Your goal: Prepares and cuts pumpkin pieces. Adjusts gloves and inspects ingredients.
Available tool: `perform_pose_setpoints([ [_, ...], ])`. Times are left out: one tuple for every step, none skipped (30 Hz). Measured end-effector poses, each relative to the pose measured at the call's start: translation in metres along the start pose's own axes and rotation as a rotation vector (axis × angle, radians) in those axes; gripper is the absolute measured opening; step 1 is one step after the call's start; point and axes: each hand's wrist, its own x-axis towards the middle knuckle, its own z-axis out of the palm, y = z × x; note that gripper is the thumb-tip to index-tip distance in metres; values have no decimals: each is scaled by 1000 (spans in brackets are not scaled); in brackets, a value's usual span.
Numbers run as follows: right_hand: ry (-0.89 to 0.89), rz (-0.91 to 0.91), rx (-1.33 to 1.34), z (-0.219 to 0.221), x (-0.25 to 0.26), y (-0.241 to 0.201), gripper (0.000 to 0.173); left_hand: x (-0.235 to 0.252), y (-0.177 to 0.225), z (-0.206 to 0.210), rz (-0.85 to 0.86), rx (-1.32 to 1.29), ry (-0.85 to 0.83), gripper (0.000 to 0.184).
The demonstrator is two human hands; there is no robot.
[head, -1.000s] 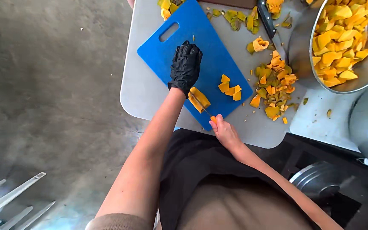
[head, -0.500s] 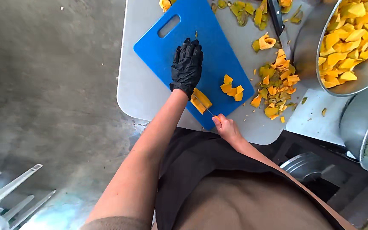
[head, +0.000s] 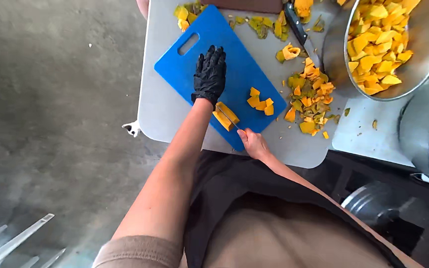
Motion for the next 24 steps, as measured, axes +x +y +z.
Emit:
perform_pose_setpoints([
  [-18, 6, 12, -4, -1, -3, 55, -1, 0, -4, 12, 4, -23, 45],
  [-25, 10, 22, -7, -2, -4, 56, 0, 1, -6, 28, 0, -52, 45],
  [-22, 11, 27, -6, -4, -3, 57, -3, 3, -5, 42, -10, -96, 45],
  [-19, 14, 31, -3, -5, -2, 58, -7, 2, -3, 53, -22, -146, 45],
  [-20, 26, 40, -2, -5, -3, 60, -8, 1, -2, 69, -25, -194, 45],
  [-26, 45, 62, -2, -6, -4, 62, -7, 1, -1, 86, -24, -246, 45],
  [-43, 67, 90, -3, -5, -4, 65, -5, 2, -1, 96, -24, -288, 46],
  [-66, 87, 108, -4, -4, -4, 67, -3, 2, -1, 94, -18, -318, 46],
  [-83, 98, 117, -3, -4, -3, 68, -3, 2, 1, 92, -11, -329, 46],
  [-91, 100, 117, -2, -3, -1, 68, -4, 1, 3, 92, -8, -323, 46],
  [-86, 93, 117, 0, -2, 1, 68, -5, 0, 6, 100, -7, -299, 46],
  [-81, 85, 122, 3, 0, 3, 68, -5, 0, 8, 112, -6, -266, 46],
  [-80, 85, 125, 4, 1, 5, 67, -5, 0, 9, 127, 6, -235, 47],
  [-76, 86, 127, 6, 1, 5, 66, -6, 1, 10, 135, 20, -216, 48],
  [-79, 92, 125, 7, 1, 5, 66, -8, 2, 10, 137, 26, -201, 49],
  [-82, 101, 118, 8, 1, 5, 65, -9, 2, 9, 132, 20, -189, 49],
  [-87, 115, 107, 9, 1, 4, 65, -10, 3, 9, 128, 6, -172, 48],
  [-94, 129, 99, 9, 2, 3, 65, -10, 3, 9, 131, -7, -151, 48],
  [-104, 142, 95, 10, 4, 2, 66, -11, 3, 10, 136, -10, -144, 47],
  [-122, 157, 89, 10, 5, 1, 66, -12, 1, 12, 147, -3, -139, 47],
  [-138, 165, 84, 13, 8, 1, 66, -16, -2, 15, 160, 8, -137, 47],
  [-149, 171, 77, 18, 9, 3, 66, -22, -8, 18, 164, 12, -142, 48],
  [-136, 172, 87, 20, 14, 6, 66, -25, -11, 20, 150, 5, -135, 47],
  [-96, 152, 111, 17, 25, 5, 66, -12, -13, 21, 147, 0, -100, 47],
])
